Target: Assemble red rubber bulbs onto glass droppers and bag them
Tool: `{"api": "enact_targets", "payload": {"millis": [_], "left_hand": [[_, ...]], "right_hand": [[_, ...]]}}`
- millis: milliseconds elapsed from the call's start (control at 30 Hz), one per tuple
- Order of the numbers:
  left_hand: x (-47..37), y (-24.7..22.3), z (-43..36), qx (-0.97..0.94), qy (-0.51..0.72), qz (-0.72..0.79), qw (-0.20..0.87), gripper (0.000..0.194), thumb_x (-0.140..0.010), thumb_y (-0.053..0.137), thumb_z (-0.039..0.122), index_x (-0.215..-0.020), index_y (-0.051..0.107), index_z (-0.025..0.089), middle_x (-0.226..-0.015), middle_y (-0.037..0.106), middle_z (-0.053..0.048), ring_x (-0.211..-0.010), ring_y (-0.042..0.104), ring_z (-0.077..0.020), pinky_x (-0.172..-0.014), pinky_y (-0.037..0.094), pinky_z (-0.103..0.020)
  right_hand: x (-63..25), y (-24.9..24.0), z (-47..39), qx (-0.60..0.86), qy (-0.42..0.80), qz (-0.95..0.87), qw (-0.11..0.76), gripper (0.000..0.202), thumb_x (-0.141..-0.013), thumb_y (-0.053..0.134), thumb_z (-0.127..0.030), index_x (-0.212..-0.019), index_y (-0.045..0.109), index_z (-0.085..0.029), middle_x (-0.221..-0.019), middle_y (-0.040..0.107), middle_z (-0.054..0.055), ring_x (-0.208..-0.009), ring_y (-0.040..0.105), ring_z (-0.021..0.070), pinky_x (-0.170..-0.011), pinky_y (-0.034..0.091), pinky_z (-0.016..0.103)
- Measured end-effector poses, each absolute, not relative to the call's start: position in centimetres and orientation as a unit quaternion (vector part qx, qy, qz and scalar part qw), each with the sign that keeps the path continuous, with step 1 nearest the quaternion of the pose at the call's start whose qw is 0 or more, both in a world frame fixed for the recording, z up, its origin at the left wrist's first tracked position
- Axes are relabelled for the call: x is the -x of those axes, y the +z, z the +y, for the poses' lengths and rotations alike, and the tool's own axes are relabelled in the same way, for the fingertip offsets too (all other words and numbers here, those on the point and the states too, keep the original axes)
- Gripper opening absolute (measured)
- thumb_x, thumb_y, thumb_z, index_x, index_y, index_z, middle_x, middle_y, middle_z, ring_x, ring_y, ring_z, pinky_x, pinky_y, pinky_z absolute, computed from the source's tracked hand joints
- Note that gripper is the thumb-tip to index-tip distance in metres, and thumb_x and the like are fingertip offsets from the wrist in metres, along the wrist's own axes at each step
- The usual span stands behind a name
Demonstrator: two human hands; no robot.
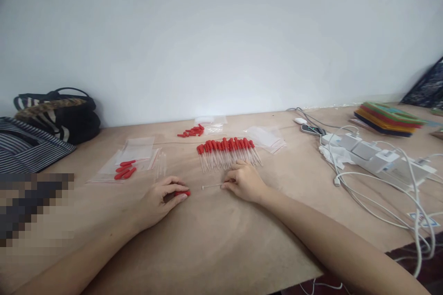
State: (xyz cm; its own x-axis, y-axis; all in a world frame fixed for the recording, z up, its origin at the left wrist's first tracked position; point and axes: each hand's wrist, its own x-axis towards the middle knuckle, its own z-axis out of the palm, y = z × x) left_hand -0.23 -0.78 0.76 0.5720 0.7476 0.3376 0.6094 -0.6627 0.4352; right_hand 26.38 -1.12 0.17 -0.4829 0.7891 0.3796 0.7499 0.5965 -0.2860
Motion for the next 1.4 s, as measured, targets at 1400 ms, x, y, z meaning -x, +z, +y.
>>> {"api": "enact_targets", "payload": {"millis": [1400], "left_hand": [[-1.7,-0.7,-2.0,-0.702,0.387,0.446,0.398,0.017,-0.067,0.063,0.032,-0.076,0.066,0.017,-0.065,0.067,-0.001,-0.059,0.06,-0.0141,-0.055,0.049,-0.024]], "right_hand": [[-22.1,0.5,-3.5,0.342,-0.064,-0.877,0.333,0.026,-0.073,0.044,-0.009,-0.084,0.064,-0.021,-0.063,0.058,0.001,-0.069,0.04,0.0141,-0.071,0.02,0.036]]}}
